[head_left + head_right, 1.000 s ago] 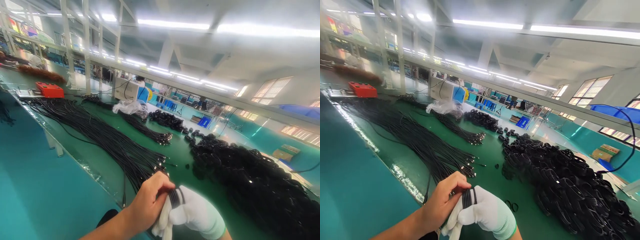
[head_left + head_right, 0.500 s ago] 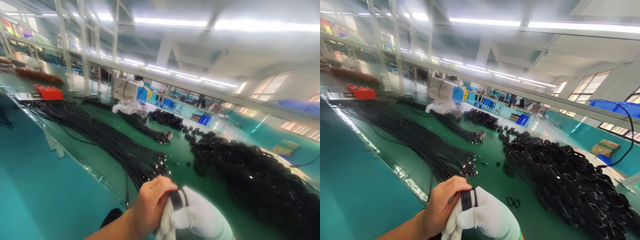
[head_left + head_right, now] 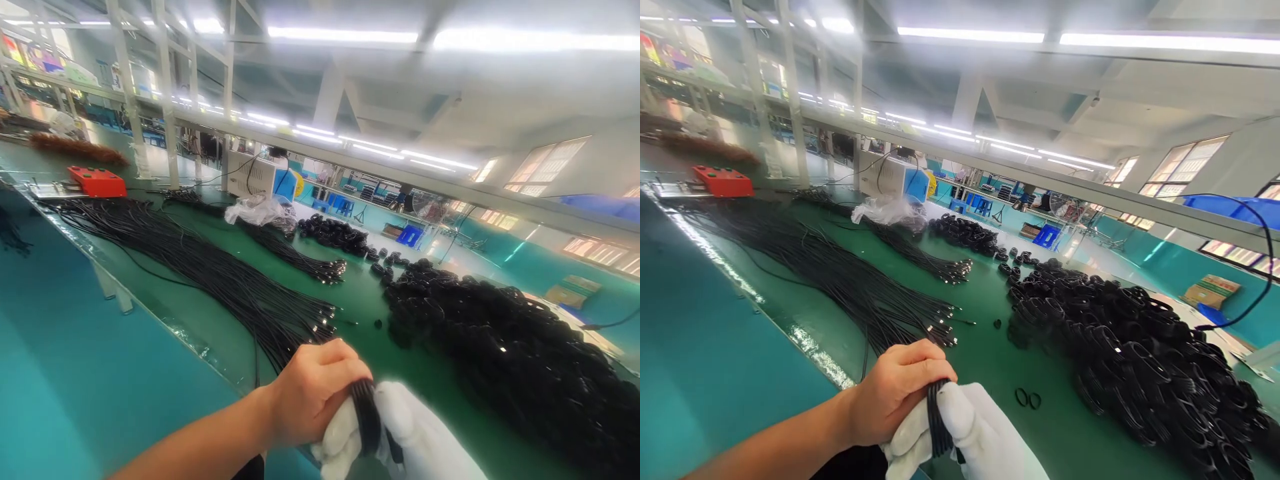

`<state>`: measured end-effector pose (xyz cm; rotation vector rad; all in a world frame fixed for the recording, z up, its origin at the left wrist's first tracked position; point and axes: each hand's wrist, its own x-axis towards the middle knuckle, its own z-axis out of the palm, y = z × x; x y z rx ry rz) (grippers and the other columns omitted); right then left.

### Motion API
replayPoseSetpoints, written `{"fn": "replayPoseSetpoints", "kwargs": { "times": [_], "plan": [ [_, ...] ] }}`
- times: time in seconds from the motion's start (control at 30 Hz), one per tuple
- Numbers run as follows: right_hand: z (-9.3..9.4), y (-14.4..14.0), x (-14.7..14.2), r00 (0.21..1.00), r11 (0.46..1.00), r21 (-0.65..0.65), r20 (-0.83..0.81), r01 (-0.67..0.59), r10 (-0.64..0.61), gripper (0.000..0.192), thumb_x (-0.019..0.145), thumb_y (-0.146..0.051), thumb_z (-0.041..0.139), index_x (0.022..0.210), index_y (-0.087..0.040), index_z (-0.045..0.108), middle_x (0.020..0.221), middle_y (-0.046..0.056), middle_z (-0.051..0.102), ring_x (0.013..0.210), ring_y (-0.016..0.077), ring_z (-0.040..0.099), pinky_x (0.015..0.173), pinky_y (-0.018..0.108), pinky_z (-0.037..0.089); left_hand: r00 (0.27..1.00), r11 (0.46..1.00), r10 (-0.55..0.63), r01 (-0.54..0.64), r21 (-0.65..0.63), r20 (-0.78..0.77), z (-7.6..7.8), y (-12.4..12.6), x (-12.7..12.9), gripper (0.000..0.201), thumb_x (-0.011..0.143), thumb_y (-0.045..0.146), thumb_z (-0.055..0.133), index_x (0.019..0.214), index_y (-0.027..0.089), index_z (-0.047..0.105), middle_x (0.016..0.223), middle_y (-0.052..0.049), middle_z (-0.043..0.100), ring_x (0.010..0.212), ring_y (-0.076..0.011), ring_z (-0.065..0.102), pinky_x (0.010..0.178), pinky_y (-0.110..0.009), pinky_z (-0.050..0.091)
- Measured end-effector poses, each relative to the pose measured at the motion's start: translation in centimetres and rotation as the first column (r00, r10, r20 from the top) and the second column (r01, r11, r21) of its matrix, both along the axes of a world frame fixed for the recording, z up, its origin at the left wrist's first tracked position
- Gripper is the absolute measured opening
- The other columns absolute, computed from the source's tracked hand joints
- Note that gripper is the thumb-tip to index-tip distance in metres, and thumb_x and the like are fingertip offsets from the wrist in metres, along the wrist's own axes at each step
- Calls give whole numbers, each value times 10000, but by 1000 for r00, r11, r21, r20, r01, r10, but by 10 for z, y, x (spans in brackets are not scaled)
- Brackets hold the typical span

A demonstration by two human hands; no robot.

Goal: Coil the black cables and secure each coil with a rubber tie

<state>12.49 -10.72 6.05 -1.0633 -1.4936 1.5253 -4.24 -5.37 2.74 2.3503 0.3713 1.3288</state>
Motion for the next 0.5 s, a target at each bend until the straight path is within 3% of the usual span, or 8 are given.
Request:
{"fn": "replayPoseSetpoints", "kwargs": {
  "times": [0.07, 0.13, 0.23, 0.3, 0.4, 0.5],
  "plan": [
    [2, -2, 15, 997, 997, 5, -11, 75, -75, 451, 826, -553, 474, 879, -171, 709, 725, 83, 692, 796, 266, 649, 759, 392, 514, 1000, 999, -7, 7, -35, -2, 4, 0, -2, 245, 848, 67, 406, 976, 116, 610, 873, -83, 593, 790, -126, 569, 719, -205, 481],
    [4, 1, 28, 982, 983, 30, -44, 183, -182, 483, 825, -582, 447, 1000, -196, 678, 890, 98, 698, 927, 283, 627, 826, 422, 500, 1000, 996, 7, -10, -92, -31, 6, 2, -5, 263, 848, 46, 397, 986, 121, 607, 896, -78, 585, 814, -122, 569, 742, -205, 478],
    [6, 10, 31, 968, 961, 113, -28, 253, -251, 595, 713, -571, 614, 1198, -230, 567, 1209, 114, 586, 1144, 311, 512, 943, 477, 427, 994, 988, 20, -35, -152, -103, 9, 6, -5, 295, 831, 21, 407, 1010, 141, 608, 938, -65, 576, 833, -124, 563, 769, -219, 471],
    [8, 15, 21, 990, 984, 129, 53, 127, -134, 672, 661, -466, 712, 1254, -225, 507, 1254, 116, 542, 1154, 314, 493, 964, 491, 398, 991, 982, 12, -37, -186, -131, 11, 8, -3, 315, 812, 5, 419, 1012, 156, 609, 949, -53, 575, 851, -128, 559, 783, -225, 464],
    [9, 24, 5, 992, 992, 57, 57, -116, 113, 599, 651, -394, 734, 1167, -161, 536, 1071, 102, 607, 976, 277, 578, 846, 455, 482, 988, 966, 5, -45, -253, -156, 15, 8, 0, 303, 819, 13, 427, 986, 177, 619, 925, -33, 576, 846, -123, 558, 781, -221, 456],
    [0, 32, 0, 989, 989, 17, 40, -145, 144, 506, 619, -347, 761, 1038, -136, 571, 921, 60, 621, 838, 231, 606, 704, 382, 534, 981, 951, 11, -69, -301, -192, 18, 7, 3, 296, 845, 47, 416, 977, 193, 636, 907, -26, 575, 829, -119, 561, 774, -220, 457]
  ]
}}
